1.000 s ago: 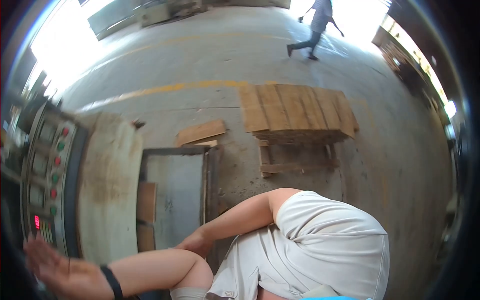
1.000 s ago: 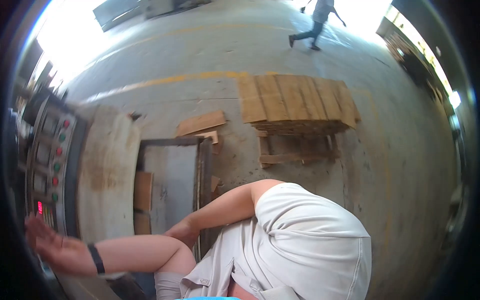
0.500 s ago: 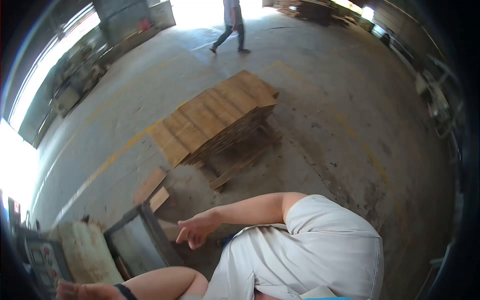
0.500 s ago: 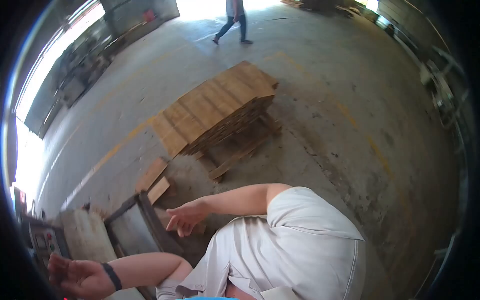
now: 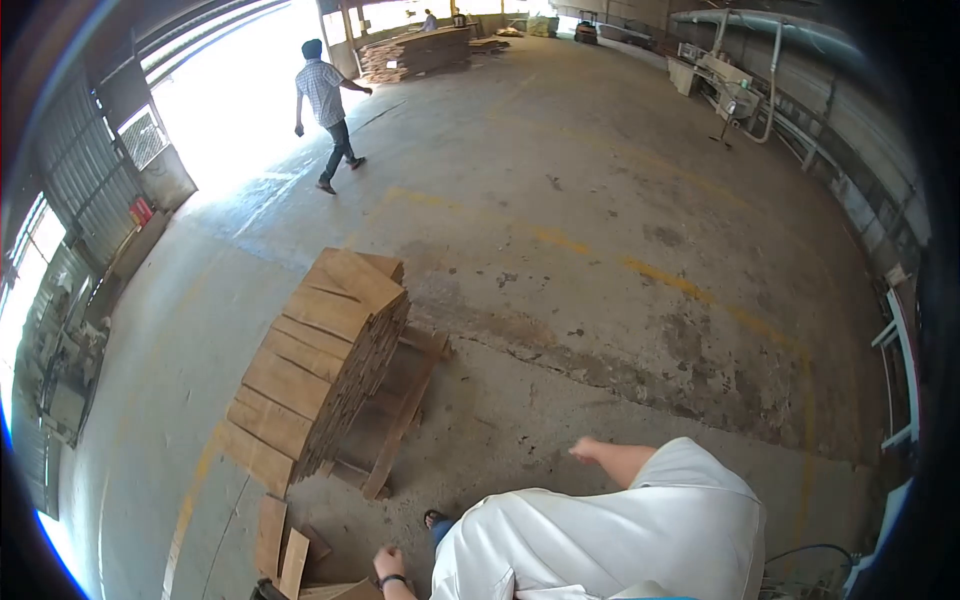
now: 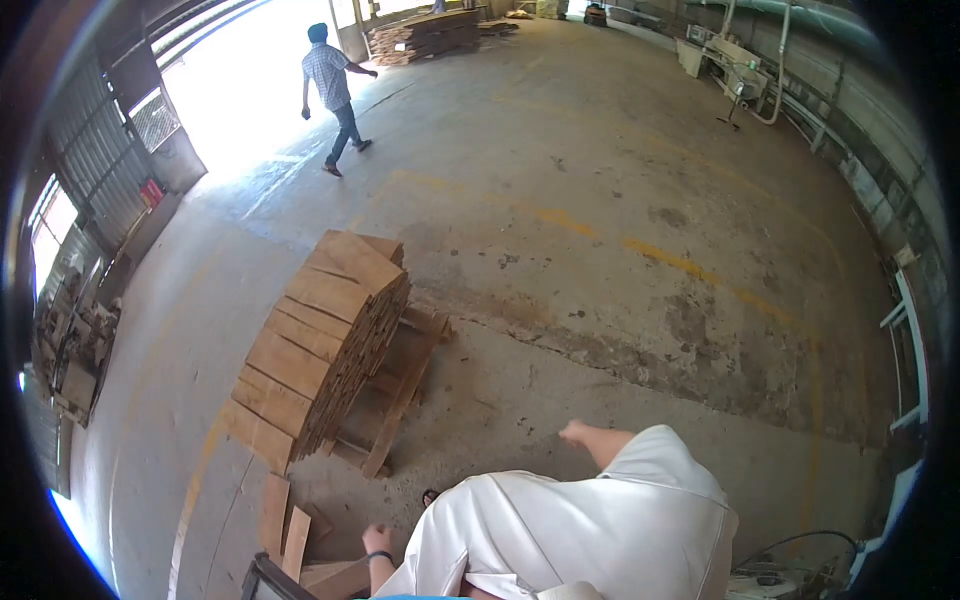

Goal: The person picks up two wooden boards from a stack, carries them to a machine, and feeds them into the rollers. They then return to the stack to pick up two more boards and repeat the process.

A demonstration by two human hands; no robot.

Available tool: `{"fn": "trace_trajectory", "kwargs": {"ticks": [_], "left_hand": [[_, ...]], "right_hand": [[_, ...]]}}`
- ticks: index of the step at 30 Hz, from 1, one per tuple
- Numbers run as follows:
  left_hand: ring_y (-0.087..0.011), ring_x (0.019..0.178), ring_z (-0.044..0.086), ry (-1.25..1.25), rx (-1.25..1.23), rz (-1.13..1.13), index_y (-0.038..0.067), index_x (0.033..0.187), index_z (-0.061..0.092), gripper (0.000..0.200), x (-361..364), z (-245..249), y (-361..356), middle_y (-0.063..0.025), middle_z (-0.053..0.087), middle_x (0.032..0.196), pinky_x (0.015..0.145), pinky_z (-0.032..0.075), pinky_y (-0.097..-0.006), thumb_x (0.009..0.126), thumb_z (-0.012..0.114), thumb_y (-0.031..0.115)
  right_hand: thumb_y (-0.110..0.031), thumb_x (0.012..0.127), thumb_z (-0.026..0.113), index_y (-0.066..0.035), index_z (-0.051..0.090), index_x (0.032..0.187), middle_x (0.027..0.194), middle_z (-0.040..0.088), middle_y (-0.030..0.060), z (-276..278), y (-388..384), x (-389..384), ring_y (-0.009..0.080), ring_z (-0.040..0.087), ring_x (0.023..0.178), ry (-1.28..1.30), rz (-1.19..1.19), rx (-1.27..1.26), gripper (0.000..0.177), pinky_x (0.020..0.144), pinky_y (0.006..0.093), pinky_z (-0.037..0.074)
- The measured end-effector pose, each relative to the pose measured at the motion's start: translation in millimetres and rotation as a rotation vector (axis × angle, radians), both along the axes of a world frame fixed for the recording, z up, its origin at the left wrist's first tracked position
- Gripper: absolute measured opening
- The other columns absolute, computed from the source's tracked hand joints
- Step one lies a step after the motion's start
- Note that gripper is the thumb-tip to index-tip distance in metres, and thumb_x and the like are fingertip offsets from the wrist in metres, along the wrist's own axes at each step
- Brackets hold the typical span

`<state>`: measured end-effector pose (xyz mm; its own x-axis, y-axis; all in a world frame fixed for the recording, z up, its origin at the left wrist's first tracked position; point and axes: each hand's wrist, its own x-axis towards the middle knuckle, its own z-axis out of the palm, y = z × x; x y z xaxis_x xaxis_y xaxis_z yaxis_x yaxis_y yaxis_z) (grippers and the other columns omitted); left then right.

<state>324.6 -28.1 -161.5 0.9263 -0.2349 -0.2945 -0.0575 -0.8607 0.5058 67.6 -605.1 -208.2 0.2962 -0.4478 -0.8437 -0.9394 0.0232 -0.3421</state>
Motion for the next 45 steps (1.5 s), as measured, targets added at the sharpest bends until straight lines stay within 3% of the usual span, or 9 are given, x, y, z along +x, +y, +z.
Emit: {"fn": "trace_trajectory", "kwargs": {"ticks": [6,10,14,17,26,32,36,40,45], "left_hand": [[-0.0275,0.089,0.070,0.574,0.164,0.042,0.003,0.102,0.073,0.031,1,-66,-20,-0.0169,0.072,0.095,0.081,0.054,-0.0372,0.079,0.070,0.024],[-0.0271,0.081,0.069,0.641,0.088,0.083,0.002,0.104,0.071,0.029,59,-62,-52,-0.0162,0.071,0.090,0.072,0.054,-0.0382,0.080,0.069,0.018],[-0.0266,0.072,0.068,0.633,-0.025,0.116,0.001,0.106,0.068,0.027,145,-60,-75,-0.0155,0.070,0.085,0.063,0.055,-0.0392,0.082,0.068,0.012],[-0.0219,0.060,0.063,0.726,-0.204,0.186,0.000,0.115,0.062,0.031,225,-49,-104,-0.0128,0.066,0.079,0.049,0.051,-0.0352,0.085,0.065,0.005],[-0.0186,0.073,0.065,0.238,-0.349,0.083,-0.004,0.117,0.061,0.036,423,-82,-155,-0.0102,0.068,0.090,0.061,0.055,-0.0320,0.083,0.066,0.009],[-0.0198,0.078,0.065,0.354,-0.400,0.290,-0.004,0.109,0.065,0.031,415,-78,-170,-0.0111,0.069,0.091,0.067,0.055,-0.0326,0.081,0.068,0.009],[-0.0288,0.085,0.070,0.431,-0.126,0.152,-0.001,0.113,0.065,0.035,394,-80,-172,-0.0164,0.069,0.096,0.072,0.055,-0.0347,0.081,0.068,0.012],[-0.0277,0.082,0.070,0.626,-0.103,0.449,-0.001,0.115,0.063,0.037,392,-82,-221,-0.0154,0.069,0.095,0.069,0.055,-0.0337,0.081,0.068,0.011],[-0.0262,0.078,0.069,0.701,-0.308,0.833,-0.001,0.118,0.061,0.039,411,-91,-278,-0.0143,0.068,0.092,0.065,0.054,-0.0323,0.082,0.068,0.011]], "right_hand": [[-0.034,0.087,0.068,-0.002,0.067,0.081,0.066,0.062,0.0101,-58,-1,-33,0.0256,0.058,0.056,0.229,0.199,-0.028,0.032,0.054,0.0427,0.047],[-0.038,0.082,0.070,-0.006,0.071,0.105,0.090,0.073,0.0132,-93,4,62,0.0323,0.069,0.086,0.114,0.662,-0.085,0.040,0.078,0.0423,0.053],[-0.039,0.082,0.070,-0.009,0.069,0.111,0.109,0.070,0.0137,-62,5,186,0.0297,0.066,0.102,-0.126,0.522,-0.176,0.042,0.088,0.0398,0.052],[-0.039,0.082,0.071,-0.008,0.066,0.118,0.112,0.069,0.0138,-13,-10,270,0.0296,0.066,0.101,-0.169,0.412,-0.106,0.047,0.087,0.0404,0.052],[-0.026,0.081,0.072,-0.005,0.066,0.114,0.095,0.072,0.0115,-36,-71,389,0.0208,0.069,0.075,-0.250,0.202,-0.156,0.040,0.070,0.0365,0.056],[-0.034,0.083,0.069,-0.007,0.075,0.089,0.081,0.072,0.0107,-41,-115,429,0.0236,0.069,0.067,0.122,0.424,-0.031,0.028,0.068,0.0366,0.056],[-0.034,0.083,0.065,-0.007,0.074,0.089,0.083,0.072,0.0129,-66,-165,505,0.0274,0.069,0.070,0.033,0.749,-0.069,0.030,0.067,0.0414,0.055],[-0.036,0.082,0.062,-0.005,0.072,0.089,0.088,0.070,0.0173,-70,-219,627,0.0325,0.068,0.082,-0.186,1.200,-0.197,0.033,0.074,0.0450,0.052],[-0.037,0.083,0.062,-0.006,0.072,0.091,0.091,0.071,0.0161,-69,-245,790,0.0334,0.068,0.089,-0.290,1.059,-0.182,0.034,0.078,0.0453,0.052]]}}
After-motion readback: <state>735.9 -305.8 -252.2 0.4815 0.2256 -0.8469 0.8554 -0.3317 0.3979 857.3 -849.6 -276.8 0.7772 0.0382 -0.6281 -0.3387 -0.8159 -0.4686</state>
